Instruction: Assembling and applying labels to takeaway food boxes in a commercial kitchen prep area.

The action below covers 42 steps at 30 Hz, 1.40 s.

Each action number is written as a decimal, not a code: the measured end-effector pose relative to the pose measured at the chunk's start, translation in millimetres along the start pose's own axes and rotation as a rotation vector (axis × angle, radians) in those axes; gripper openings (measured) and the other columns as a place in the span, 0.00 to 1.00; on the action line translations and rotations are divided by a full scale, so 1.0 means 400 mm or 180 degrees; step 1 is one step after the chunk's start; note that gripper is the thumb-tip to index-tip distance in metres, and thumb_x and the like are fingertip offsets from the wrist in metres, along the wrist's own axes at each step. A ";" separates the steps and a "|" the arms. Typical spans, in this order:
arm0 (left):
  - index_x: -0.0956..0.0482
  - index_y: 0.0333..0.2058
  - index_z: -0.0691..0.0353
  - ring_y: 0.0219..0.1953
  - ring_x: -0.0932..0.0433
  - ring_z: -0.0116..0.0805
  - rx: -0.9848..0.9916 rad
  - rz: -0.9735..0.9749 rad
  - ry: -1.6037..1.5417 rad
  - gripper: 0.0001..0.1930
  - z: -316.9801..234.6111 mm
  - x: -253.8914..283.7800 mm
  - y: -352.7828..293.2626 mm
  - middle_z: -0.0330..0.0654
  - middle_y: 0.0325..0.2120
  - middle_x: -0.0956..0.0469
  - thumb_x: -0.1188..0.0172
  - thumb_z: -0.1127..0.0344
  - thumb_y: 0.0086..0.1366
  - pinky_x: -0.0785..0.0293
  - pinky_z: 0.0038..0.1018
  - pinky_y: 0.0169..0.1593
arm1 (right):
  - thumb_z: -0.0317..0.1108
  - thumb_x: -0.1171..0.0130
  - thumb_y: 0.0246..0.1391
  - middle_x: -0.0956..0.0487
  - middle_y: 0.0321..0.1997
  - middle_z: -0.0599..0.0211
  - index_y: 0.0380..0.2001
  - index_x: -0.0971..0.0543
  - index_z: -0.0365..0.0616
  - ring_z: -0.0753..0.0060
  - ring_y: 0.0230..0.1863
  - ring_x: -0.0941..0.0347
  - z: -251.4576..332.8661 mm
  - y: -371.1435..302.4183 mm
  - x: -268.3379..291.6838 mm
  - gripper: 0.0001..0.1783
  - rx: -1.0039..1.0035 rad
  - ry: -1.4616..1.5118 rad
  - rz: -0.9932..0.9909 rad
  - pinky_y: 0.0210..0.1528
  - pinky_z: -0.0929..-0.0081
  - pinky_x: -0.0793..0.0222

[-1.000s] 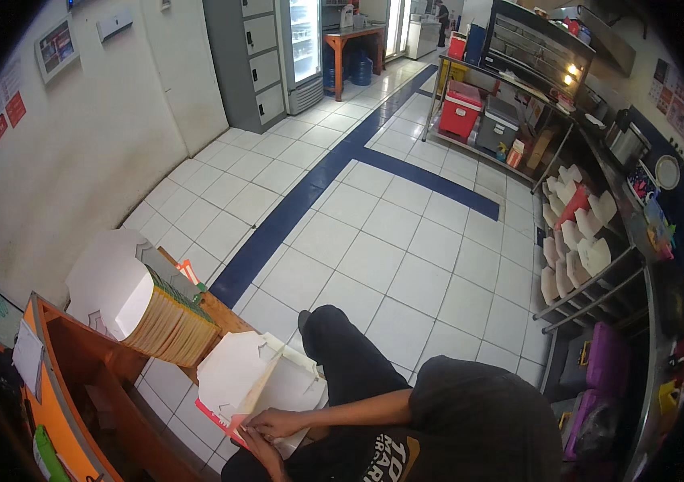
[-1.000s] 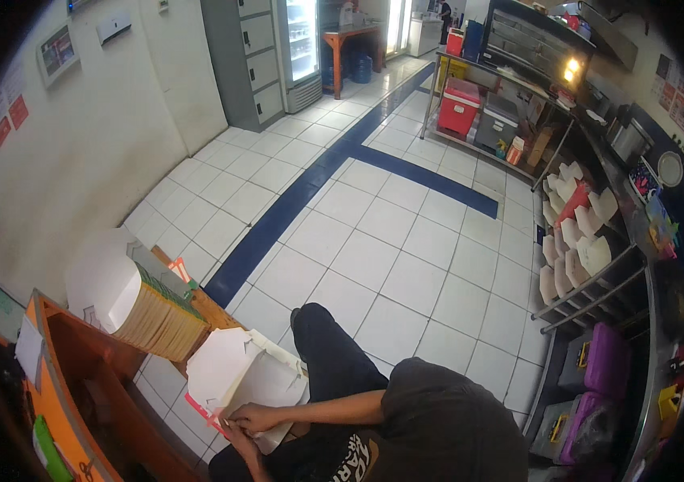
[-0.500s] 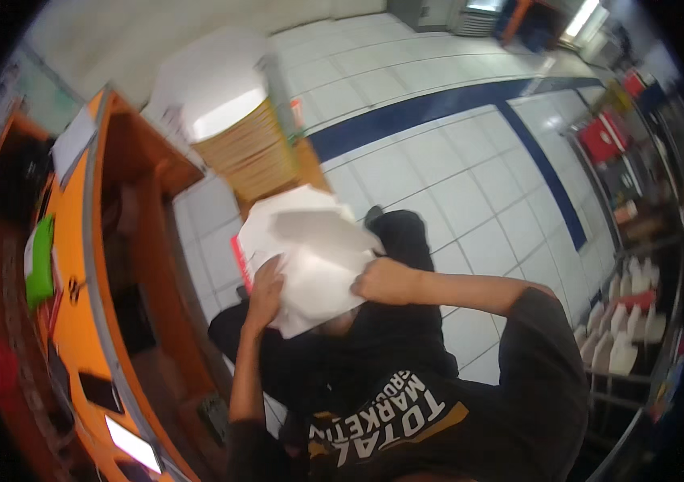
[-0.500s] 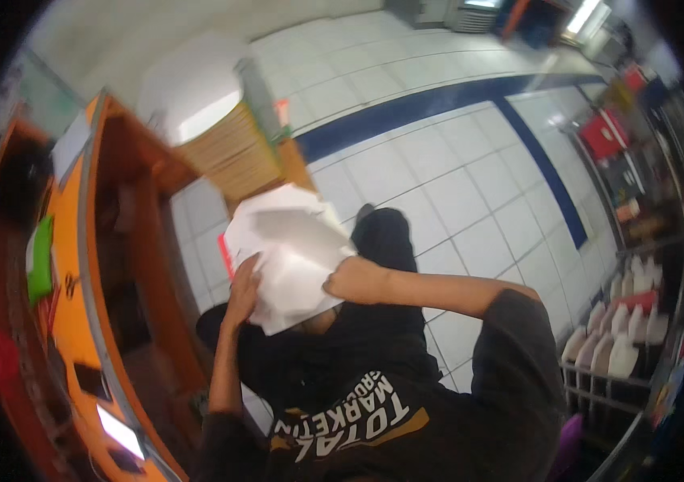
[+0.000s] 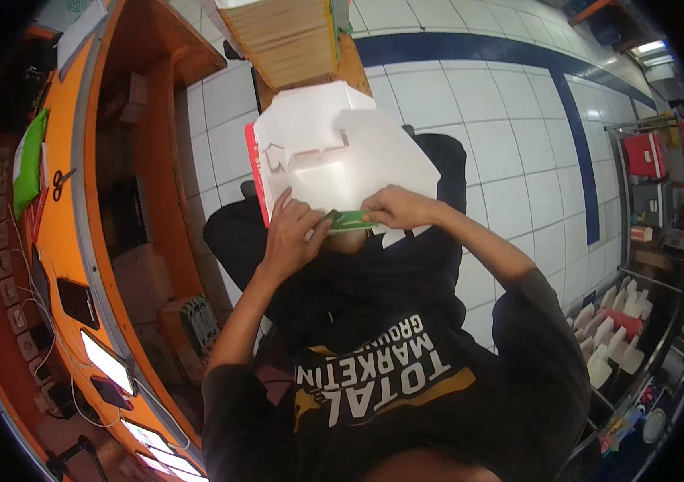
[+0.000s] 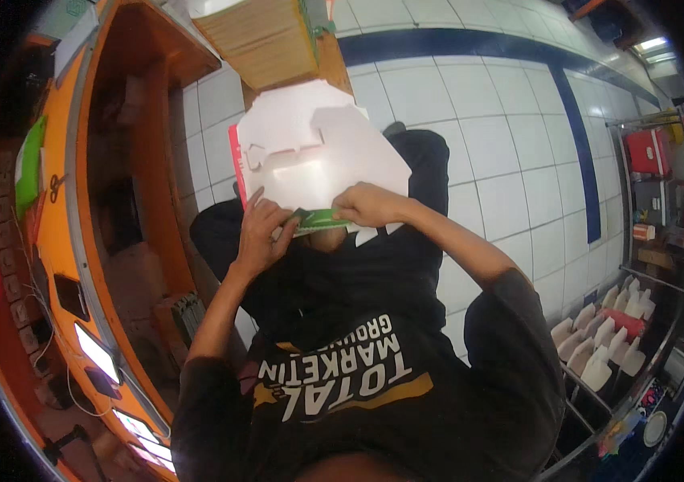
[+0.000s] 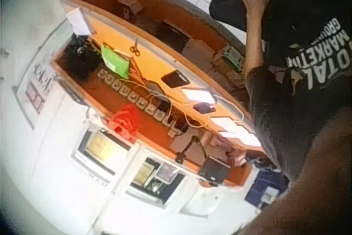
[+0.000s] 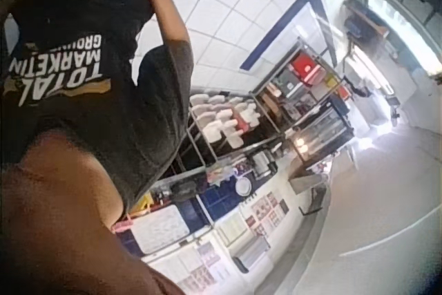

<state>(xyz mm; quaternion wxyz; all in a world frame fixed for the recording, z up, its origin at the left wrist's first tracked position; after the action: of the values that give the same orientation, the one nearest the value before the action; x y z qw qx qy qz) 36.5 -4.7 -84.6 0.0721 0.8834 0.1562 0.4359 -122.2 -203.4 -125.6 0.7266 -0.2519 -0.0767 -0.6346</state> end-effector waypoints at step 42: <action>0.28 0.28 0.60 0.30 0.28 0.46 -0.0208 -0.0147 0.0914 0.08 -0.212 0.147 0.191 0.44 0.25 0.31 0.37 0.68 0.59 0.33 0.39 0.40 | 0.32 0.35 0.46 0.21 0.36 0.60 0.38 0.22 0.40 0.56 0.38 0.22 0.355 -0.042 0.167 0.15 0.1255 -0.1986 -0.1867 0.39 0.62 0.24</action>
<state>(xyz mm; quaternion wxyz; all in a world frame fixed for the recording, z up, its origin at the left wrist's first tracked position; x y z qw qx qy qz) 19.3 -57.4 31.0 0.0878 0.8053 0.1708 0.5609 -96.7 -198.0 30.0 0.4929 -0.2554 -0.4784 -0.6804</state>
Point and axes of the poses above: each hand's wrist, its own y-axis towards the middle knuckle, its own x-axis out of the back of the hand, z = x × y, the point moved 2 cm from there along y, towards the middle knuckle
